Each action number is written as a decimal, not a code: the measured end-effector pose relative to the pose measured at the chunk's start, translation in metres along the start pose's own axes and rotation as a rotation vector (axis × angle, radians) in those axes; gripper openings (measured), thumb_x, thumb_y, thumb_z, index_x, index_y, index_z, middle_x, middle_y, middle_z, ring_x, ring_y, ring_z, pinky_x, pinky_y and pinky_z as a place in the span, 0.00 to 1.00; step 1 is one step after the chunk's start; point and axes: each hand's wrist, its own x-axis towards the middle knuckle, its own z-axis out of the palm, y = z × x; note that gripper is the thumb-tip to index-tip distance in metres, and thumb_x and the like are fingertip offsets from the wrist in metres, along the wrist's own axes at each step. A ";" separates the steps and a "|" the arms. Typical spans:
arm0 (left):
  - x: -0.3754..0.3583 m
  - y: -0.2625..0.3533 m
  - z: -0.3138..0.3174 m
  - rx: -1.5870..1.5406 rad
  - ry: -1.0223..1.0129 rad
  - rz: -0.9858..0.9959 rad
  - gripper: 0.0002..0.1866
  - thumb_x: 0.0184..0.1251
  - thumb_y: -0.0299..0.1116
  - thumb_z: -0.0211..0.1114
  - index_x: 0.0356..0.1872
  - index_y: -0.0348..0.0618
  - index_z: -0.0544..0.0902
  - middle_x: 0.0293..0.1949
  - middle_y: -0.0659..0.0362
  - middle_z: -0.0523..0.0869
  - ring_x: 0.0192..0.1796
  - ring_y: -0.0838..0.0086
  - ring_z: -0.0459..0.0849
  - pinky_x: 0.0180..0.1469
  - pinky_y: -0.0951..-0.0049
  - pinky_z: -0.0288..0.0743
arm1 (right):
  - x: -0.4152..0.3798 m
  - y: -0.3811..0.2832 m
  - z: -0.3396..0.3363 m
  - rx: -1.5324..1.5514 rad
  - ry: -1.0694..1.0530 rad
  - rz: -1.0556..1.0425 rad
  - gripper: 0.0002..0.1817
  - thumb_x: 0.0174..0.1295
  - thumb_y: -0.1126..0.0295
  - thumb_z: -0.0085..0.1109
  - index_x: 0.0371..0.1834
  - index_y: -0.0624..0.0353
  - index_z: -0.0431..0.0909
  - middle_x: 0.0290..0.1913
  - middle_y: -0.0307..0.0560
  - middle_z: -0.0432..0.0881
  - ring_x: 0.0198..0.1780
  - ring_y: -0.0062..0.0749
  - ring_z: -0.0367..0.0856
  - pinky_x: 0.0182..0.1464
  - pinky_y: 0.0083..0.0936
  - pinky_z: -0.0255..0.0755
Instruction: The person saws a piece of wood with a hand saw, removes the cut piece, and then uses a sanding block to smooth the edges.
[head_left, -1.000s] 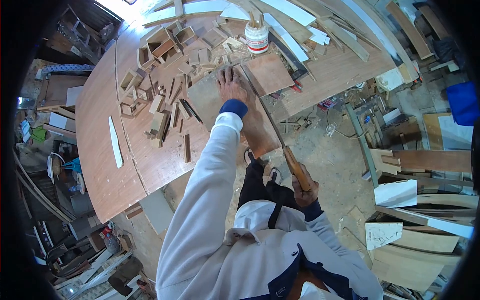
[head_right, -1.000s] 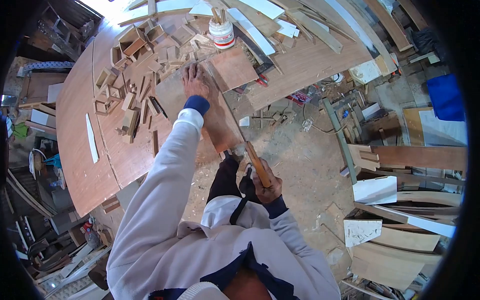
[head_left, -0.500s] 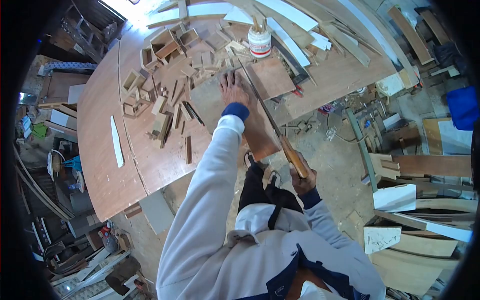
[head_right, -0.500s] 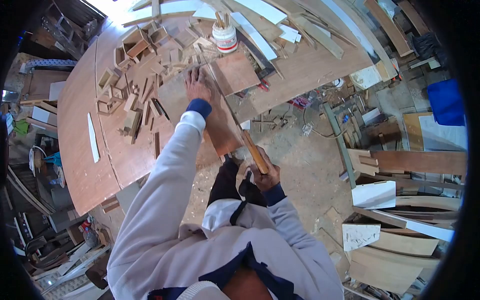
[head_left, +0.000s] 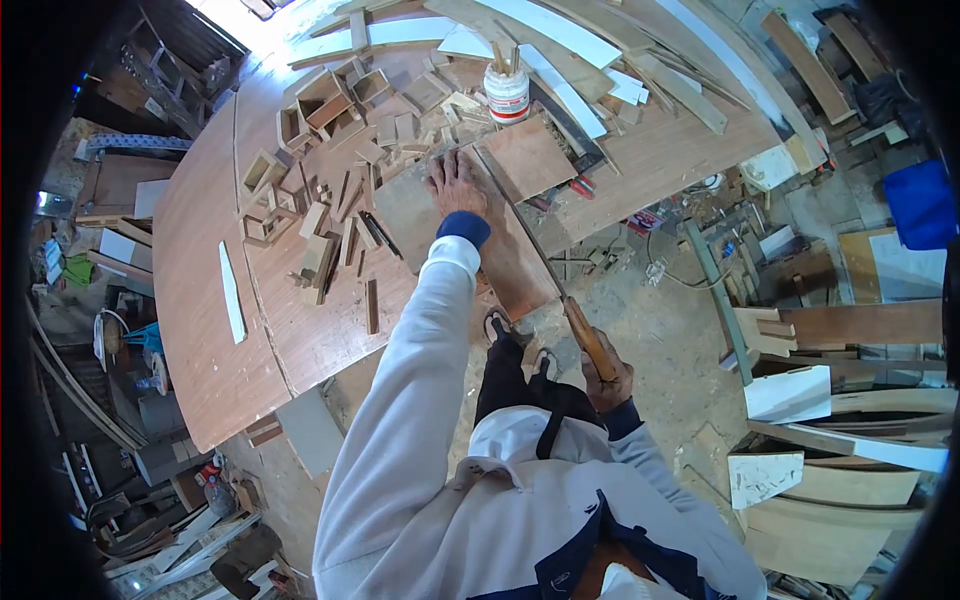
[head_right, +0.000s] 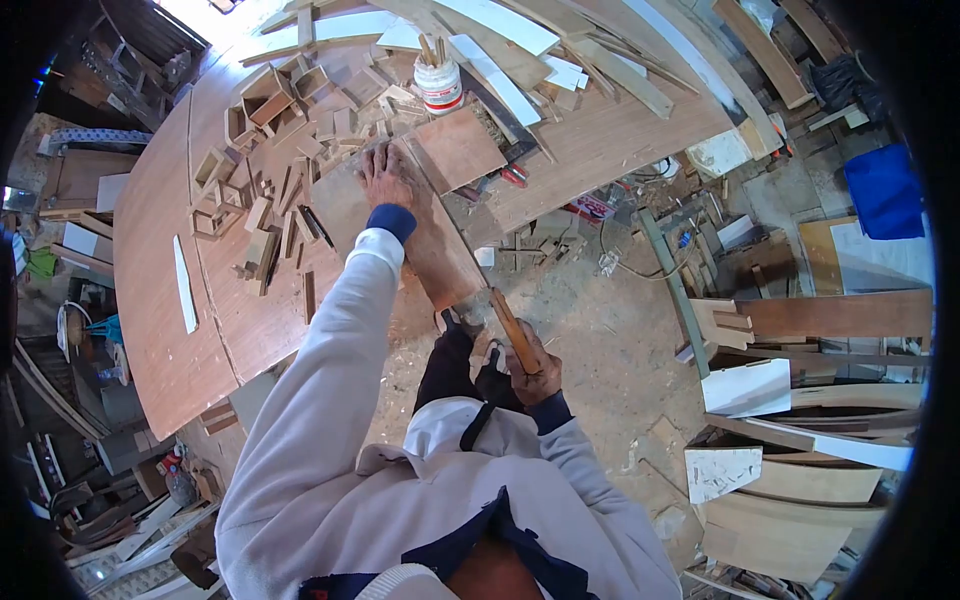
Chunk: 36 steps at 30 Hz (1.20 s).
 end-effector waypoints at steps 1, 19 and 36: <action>-0.004 0.000 -0.005 0.024 -0.043 -0.036 0.33 0.52 0.31 0.60 0.66 0.43 0.69 0.70 0.56 0.64 0.75 0.51 0.53 0.74 0.46 0.45 | -0.001 0.001 -0.002 0.001 -0.029 0.006 0.27 0.62 0.65 0.61 0.63 0.61 0.71 0.45 0.56 0.85 0.41 0.44 0.88 0.42 0.29 0.80; -0.077 -0.029 -0.079 -0.104 -0.061 0.816 0.30 0.51 0.23 0.57 0.62 0.46 0.74 0.64 0.56 0.74 0.70 0.59 0.68 0.73 0.53 0.55 | 0.014 -0.031 -0.021 0.171 0.005 -0.008 0.23 0.61 0.75 0.60 0.60 0.64 0.73 0.48 0.53 0.84 0.50 0.31 0.84 0.53 0.23 0.74; 0.004 -0.019 -0.155 -1.139 0.160 0.040 0.16 0.71 0.40 0.60 0.43 0.34 0.82 0.29 0.56 0.86 0.33 0.72 0.82 0.38 0.72 0.73 | 0.048 -0.076 -0.010 0.155 0.004 -0.165 0.21 0.59 0.74 0.62 0.57 0.65 0.75 0.49 0.53 0.84 0.47 0.37 0.86 0.49 0.24 0.75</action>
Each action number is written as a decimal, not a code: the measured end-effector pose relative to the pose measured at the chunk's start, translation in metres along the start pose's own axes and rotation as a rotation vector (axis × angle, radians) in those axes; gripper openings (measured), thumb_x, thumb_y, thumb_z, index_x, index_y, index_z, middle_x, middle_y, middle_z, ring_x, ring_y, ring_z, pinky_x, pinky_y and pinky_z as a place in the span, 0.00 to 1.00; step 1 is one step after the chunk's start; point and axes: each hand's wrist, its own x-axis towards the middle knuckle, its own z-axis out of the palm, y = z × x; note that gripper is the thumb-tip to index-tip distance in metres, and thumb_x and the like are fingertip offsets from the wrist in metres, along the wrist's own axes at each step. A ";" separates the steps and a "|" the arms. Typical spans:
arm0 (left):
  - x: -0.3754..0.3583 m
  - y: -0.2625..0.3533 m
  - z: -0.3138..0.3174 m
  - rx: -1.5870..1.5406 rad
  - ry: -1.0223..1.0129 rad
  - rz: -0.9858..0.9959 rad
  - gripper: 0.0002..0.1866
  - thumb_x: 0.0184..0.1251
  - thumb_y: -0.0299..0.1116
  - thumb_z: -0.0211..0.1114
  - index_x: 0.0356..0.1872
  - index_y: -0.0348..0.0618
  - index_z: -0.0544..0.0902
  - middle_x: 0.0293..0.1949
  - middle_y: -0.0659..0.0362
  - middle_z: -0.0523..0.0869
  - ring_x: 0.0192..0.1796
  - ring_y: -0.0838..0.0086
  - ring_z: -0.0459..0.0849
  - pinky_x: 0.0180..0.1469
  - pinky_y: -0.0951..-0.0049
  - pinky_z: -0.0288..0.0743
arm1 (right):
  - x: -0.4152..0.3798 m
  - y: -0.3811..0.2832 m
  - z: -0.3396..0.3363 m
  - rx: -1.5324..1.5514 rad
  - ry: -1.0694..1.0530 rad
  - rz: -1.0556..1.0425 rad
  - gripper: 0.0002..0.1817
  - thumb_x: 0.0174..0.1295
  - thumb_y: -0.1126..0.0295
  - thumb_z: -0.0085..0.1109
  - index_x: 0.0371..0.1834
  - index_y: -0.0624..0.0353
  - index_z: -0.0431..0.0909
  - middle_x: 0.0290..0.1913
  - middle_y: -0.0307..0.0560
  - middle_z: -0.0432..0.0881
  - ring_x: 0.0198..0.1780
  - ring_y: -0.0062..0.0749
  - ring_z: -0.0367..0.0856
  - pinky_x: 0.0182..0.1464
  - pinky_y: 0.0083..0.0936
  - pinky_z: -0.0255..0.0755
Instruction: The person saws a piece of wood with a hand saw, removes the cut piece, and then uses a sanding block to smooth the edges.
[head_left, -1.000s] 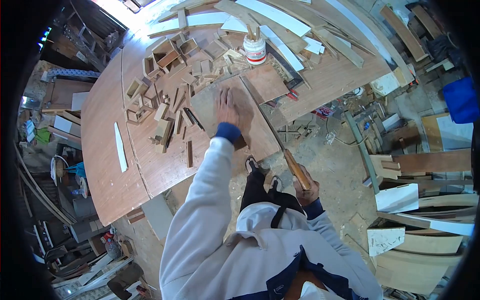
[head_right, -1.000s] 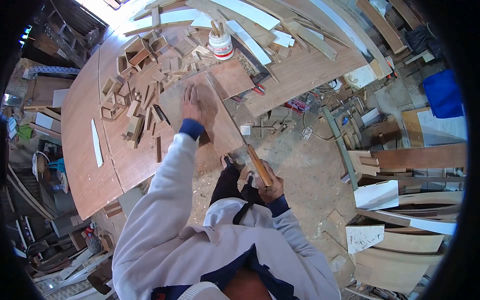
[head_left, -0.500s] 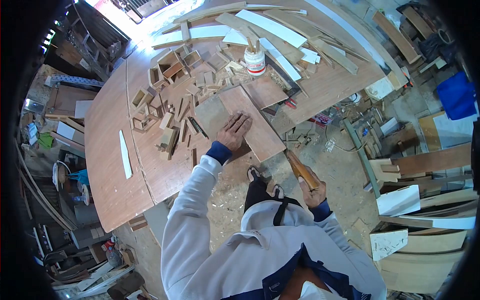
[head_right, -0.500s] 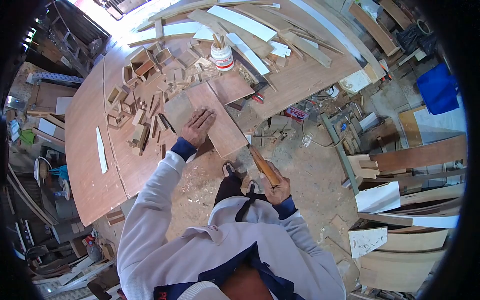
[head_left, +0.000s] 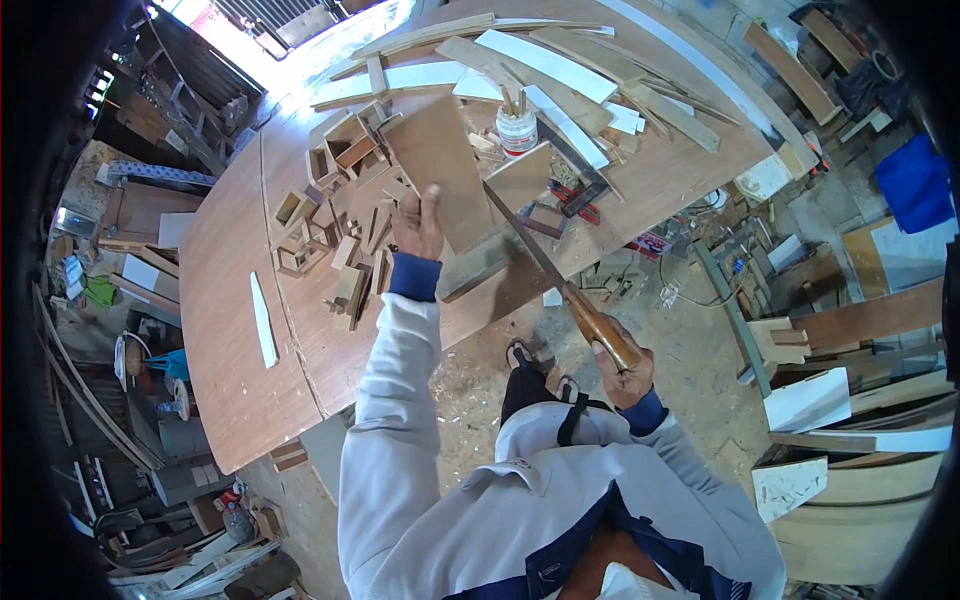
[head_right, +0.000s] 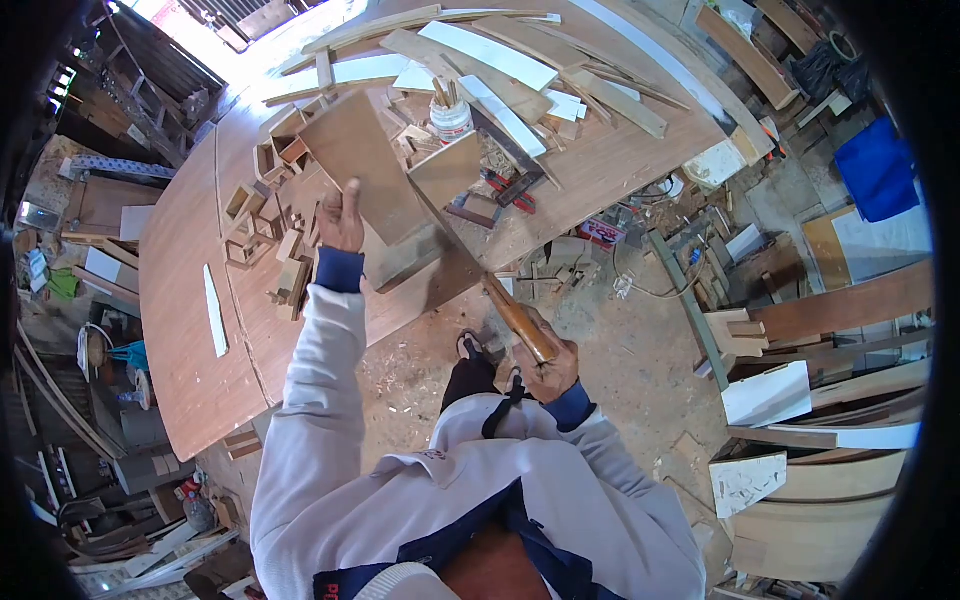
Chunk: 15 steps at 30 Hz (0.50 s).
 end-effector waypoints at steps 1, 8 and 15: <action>0.008 -0.009 -0.006 0.088 0.032 -0.100 0.20 0.71 0.45 0.60 0.41 0.33 0.82 0.29 0.62 0.85 0.33 0.79 0.79 0.37 0.73 0.72 | 0.003 -0.001 0.005 -0.005 0.000 -0.015 0.22 0.59 0.73 0.62 0.58 0.64 0.74 0.49 0.53 0.84 0.46 0.36 0.86 0.49 0.24 0.76; 0.033 -0.057 0.008 0.280 0.233 -0.391 0.23 0.67 0.49 0.62 0.38 0.33 0.82 0.30 0.56 0.82 0.33 0.73 0.77 0.39 0.72 0.71 | 0.024 -0.006 0.029 0.008 0.010 0.096 0.23 0.60 0.70 0.63 0.60 0.61 0.74 0.42 0.50 0.85 0.38 0.34 0.87 0.42 0.24 0.78; 0.046 -0.119 0.033 0.500 0.453 -0.264 0.25 0.64 0.37 0.61 0.56 0.30 0.70 0.44 0.38 0.82 0.46 0.48 0.82 0.51 0.59 0.73 | 0.046 0.002 0.049 0.007 0.000 0.191 0.22 0.61 0.69 0.63 0.59 0.61 0.75 0.38 0.49 0.86 0.38 0.26 0.85 0.42 0.23 0.76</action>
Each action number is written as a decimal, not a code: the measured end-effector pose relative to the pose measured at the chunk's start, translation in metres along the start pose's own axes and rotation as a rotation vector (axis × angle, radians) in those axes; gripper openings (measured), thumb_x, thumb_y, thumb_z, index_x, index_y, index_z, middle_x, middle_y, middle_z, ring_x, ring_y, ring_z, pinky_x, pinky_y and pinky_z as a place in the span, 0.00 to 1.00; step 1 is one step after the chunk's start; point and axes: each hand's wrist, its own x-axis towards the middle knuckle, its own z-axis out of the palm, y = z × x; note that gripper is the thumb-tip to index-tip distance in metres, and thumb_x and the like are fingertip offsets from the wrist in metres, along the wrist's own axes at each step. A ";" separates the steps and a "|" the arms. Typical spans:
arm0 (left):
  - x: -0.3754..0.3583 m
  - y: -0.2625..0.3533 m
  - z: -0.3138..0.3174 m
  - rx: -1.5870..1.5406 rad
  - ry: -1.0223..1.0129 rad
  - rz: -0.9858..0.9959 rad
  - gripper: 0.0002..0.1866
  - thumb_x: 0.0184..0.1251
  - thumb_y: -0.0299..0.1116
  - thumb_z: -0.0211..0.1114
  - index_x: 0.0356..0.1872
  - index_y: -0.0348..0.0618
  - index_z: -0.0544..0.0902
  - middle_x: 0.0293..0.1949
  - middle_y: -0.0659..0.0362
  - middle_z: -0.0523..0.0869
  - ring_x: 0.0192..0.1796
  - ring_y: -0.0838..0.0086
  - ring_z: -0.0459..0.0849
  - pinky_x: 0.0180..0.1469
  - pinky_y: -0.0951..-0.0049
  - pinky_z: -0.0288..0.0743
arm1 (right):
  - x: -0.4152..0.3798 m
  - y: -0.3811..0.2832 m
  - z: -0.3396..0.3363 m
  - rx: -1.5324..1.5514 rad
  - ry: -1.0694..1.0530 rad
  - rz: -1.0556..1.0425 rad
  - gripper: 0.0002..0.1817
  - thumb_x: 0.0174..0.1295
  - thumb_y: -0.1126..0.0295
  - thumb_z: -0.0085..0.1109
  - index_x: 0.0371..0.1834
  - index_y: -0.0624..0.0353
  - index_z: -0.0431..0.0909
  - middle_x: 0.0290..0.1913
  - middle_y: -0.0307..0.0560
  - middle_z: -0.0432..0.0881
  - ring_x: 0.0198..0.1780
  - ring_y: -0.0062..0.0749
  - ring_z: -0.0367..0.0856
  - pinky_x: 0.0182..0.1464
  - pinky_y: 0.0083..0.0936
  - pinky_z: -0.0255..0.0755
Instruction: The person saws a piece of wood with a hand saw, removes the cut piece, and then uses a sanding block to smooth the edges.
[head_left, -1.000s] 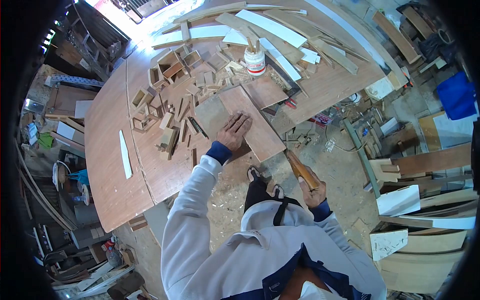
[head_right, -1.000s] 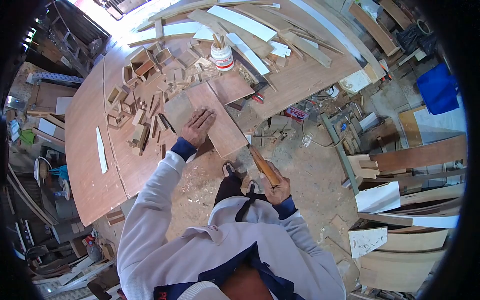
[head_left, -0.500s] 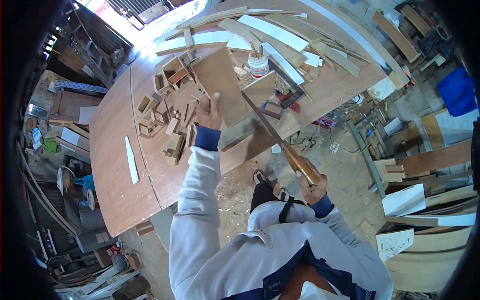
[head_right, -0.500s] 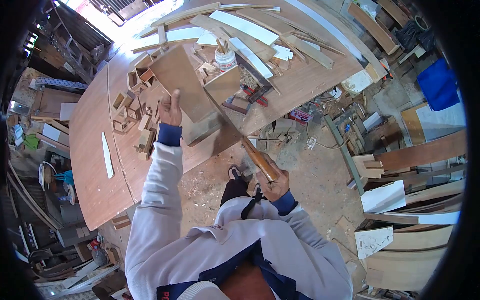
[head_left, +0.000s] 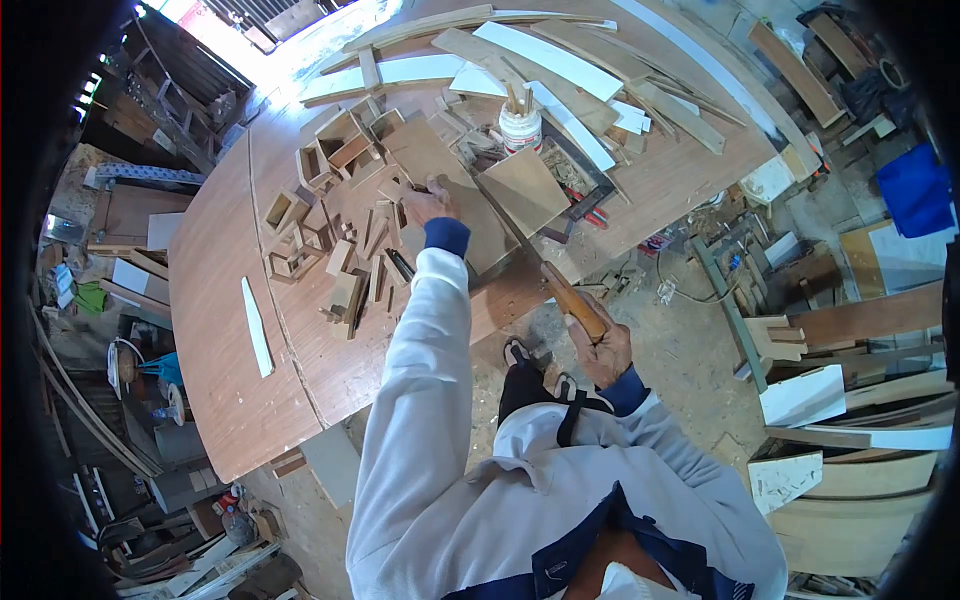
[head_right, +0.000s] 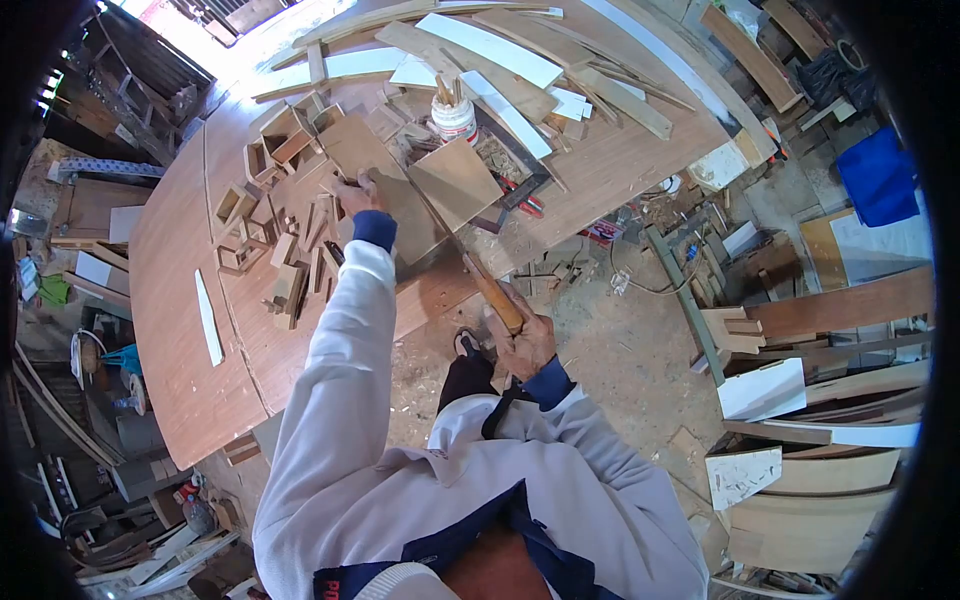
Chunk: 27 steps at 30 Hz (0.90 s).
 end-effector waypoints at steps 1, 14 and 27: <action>-0.004 0.013 -0.006 0.001 -0.003 -0.005 0.25 0.64 0.37 0.61 0.56 0.30 0.70 0.44 0.38 0.82 0.46 0.48 0.82 0.51 0.59 0.73 | 0.001 0.004 0.003 0.044 0.018 0.006 0.22 0.61 0.69 0.63 0.59 0.61 0.75 0.39 0.50 0.86 0.39 0.23 0.84 0.43 0.23 0.76; -0.015 -0.012 0.028 0.546 -0.139 -0.083 0.41 0.65 0.48 0.62 0.72 0.41 0.53 0.68 0.54 0.69 0.70 0.50 0.62 0.70 0.39 0.48 | -0.003 0.026 0.014 -0.125 0.087 -0.149 0.21 0.60 0.73 0.63 0.58 0.63 0.76 0.44 0.52 0.86 0.42 0.22 0.84 0.44 0.22 0.77; -0.026 -0.017 0.013 0.760 -0.186 0.107 0.40 0.67 0.51 0.54 0.71 0.35 0.54 0.72 0.52 0.60 0.75 0.52 0.54 0.73 0.46 0.44 | -0.007 0.017 0.006 0.033 0.128 -0.040 0.21 0.61 0.75 0.62 0.58 0.67 0.75 0.46 0.50 0.85 0.44 0.24 0.83 0.47 0.21 0.75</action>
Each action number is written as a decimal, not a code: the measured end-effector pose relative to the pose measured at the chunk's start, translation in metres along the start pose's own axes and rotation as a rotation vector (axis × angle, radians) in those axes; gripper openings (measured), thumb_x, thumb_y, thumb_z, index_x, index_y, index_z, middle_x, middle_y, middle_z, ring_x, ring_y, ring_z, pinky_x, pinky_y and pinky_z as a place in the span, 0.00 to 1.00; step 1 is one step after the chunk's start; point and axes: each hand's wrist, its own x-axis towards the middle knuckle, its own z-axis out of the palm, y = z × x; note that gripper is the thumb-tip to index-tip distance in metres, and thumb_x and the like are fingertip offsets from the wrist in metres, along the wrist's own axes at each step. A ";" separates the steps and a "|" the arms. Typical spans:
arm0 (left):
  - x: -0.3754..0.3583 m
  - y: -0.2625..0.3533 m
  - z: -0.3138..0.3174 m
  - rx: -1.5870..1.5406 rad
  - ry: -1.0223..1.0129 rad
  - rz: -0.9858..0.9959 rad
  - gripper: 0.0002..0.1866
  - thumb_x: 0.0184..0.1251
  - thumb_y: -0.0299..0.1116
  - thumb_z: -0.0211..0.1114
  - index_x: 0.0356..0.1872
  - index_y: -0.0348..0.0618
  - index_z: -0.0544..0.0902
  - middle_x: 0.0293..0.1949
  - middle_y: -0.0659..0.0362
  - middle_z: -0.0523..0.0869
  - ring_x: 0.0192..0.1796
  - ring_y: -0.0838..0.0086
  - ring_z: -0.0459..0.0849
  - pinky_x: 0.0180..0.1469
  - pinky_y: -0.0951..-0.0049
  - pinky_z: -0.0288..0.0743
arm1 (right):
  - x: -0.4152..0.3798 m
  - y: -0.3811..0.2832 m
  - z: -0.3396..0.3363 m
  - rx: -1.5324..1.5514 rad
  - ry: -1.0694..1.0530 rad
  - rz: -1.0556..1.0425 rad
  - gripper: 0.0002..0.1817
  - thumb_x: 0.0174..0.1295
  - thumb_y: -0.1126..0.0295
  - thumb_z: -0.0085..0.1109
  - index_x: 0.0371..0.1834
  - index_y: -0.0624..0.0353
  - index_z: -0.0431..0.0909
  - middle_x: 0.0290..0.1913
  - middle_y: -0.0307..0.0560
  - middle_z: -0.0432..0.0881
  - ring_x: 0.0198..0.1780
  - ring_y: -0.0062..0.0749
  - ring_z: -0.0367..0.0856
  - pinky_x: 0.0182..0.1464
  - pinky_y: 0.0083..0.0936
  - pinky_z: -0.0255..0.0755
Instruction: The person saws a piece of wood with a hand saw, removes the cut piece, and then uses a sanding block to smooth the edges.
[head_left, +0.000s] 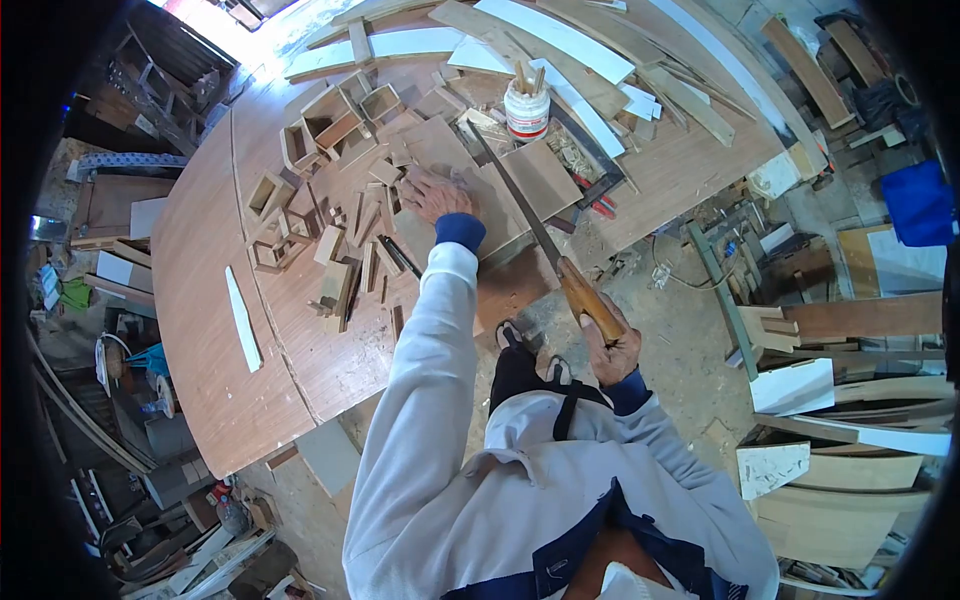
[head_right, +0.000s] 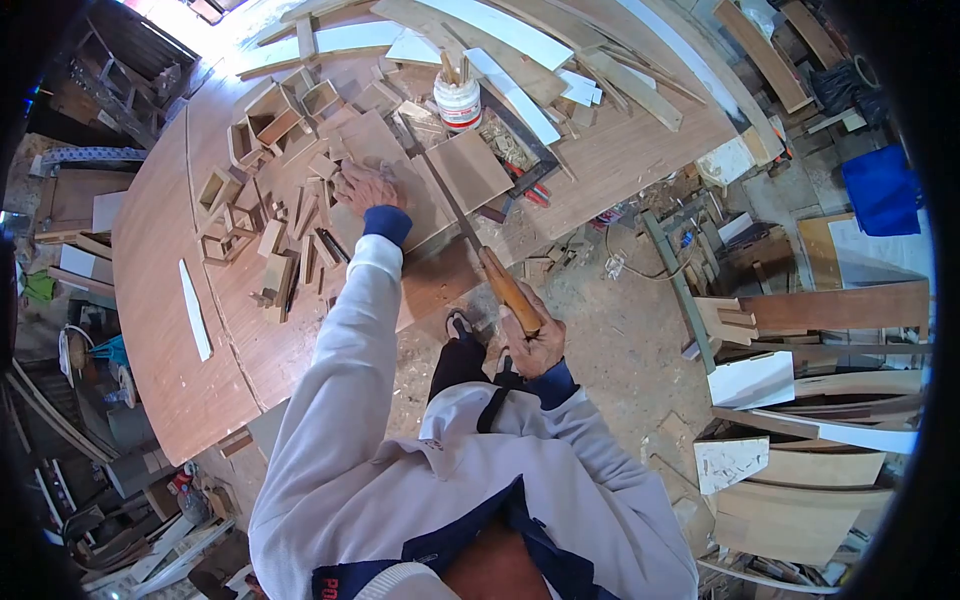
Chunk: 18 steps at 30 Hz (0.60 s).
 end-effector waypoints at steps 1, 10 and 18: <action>-0.008 -0.001 -0.002 0.005 0.001 0.000 0.40 0.67 0.51 0.54 0.71 0.35 0.54 0.72 0.52 0.60 0.75 0.52 0.54 0.73 0.46 0.44 | -0.001 0.000 -0.001 0.006 -0.008 0.015 0.21 0.61 0.75 0.62 0.58 0.67 0.75 0.47 0.50 0.85 0.45 0.24 0.83 0.48 0.21 0.75; -0.064 0.001 -0.016 -0.158 -0.057 0.289 0.35 0.68 0.46 0.54 0.67 0.31 0.61 0.71 0.45 0.61 0.74 0.46 0.53 0.74 0.46 0.41 | -0.011 0.011 -0.009 -0.008 -0.012 0.011 0.20 0.59 0.76 0.63 0.56 0.68 0.76 0.48 0.52 0.85 0.48 0.26 0.83 0.50 0.22 0.75; -0.068 -0.005 0.001 -0.071 0.091 0.477 0.29 0.70 0.43 0.51 0.60 0.23 0.69 0.66 0.37 0.67 0.72 0.41 0.54 0.76 0.48 0.37 | -0.020 0.024 -0.017 0.027 -0.011 0.033 0.22 0.59 0.76 0.63 0.58 0.67 0.75 0.48 0.50 0.85 0.47 0.26 0.83 0.50 0.22 0.75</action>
